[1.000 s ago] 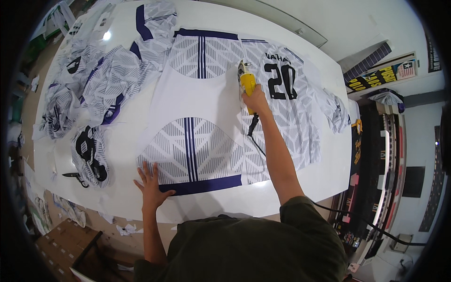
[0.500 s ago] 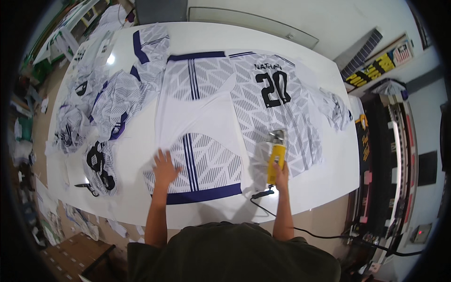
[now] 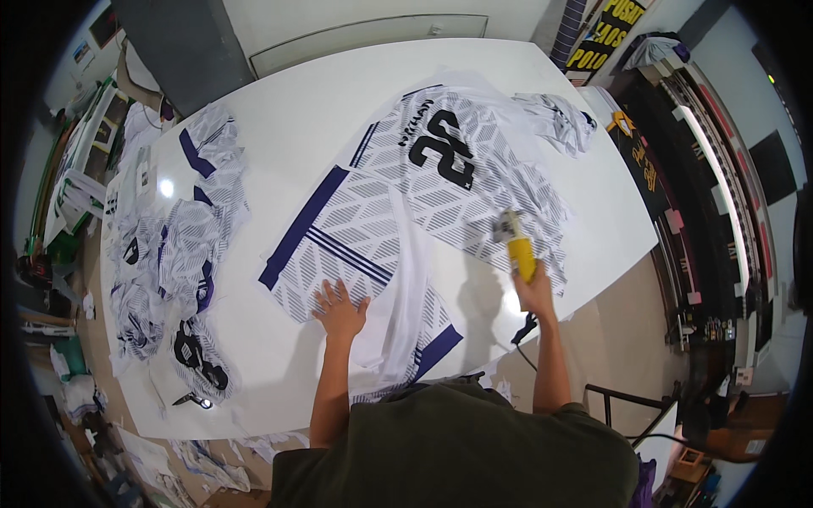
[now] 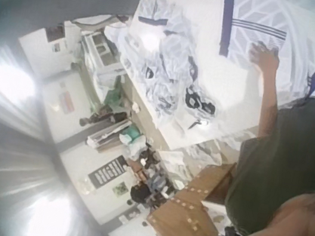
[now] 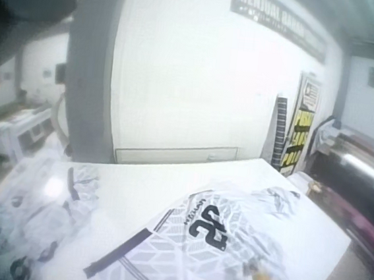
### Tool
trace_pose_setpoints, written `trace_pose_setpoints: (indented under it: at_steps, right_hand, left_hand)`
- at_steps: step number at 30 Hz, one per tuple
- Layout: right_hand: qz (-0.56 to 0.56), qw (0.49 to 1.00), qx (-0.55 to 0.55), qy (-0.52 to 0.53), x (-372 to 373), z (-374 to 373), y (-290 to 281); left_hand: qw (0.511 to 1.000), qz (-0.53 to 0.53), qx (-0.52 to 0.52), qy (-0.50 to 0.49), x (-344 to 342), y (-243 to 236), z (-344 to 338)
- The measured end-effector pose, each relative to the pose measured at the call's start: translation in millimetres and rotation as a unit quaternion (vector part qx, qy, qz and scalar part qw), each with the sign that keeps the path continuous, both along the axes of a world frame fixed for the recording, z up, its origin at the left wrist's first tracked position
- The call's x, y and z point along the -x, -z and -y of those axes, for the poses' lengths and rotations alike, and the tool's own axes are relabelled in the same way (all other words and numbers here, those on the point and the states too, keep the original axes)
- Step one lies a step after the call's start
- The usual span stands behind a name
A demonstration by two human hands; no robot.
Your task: The person uses a yellow electric fabric cutter to trim the edges of white sports jerseys with purple and blue patterns on a white table. The person repeatedly cuts the fabric, lifts the jersey to inspect the cut, and repositions it for further trimming.
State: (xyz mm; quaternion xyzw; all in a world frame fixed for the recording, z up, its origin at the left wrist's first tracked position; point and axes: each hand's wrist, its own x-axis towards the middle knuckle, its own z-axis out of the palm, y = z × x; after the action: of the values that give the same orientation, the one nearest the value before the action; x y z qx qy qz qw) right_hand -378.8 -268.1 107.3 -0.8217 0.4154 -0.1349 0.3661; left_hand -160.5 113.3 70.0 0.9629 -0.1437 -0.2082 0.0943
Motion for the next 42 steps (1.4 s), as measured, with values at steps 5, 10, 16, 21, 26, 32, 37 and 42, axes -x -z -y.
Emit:
trace_pose_setpoints:
  at_steps: [5,10,16,21,26,32,37,42]
  right_hand:
    - [-0.058,0.992,-0.067,-0.086,-18,-80,-20]
    - [-0.088,0.988,-0.078,-0.096,-51,-126,-30]
    - [-0.110,0.988,-0.030,-0.105,-83,-150,-17]
    - [-0.115,0.985,0.021,-0.125,-115,-171,-6]
    - [-0.114,0.987,0.028,-0.108,-149,-186,5]
    - [-0.085,0.990,0.074,-0.082,-167,-194,18]
    - [-0.077,0.990,0.075,-0.089,-175,-190,19]
    - [-0.079,0.989,0.079,-0.097,-185,-180,21]
  left_hand:
    - [0.999,-0.004,-0.011,-0.046,-36,23,-32]
    - [0.996,0.052,-0.039,-0.056,-65,45,-49]
    - [0.997,-0.058,-0.010,0.051,-39,0,-2]
    - [0.996,-0.076,0.030,0.047,-54,22,-19]
    - [0.995,-0.081,0.037,0.041,-55,24,-22]
    - [0.995,-0.077,0.056,0.040,-53,27,-24]
    - [0.995,-0.081,0.052,0.041,-55,27,-22]
    - [0.994,-0.087,0.046,0.045,-56,25,-22]
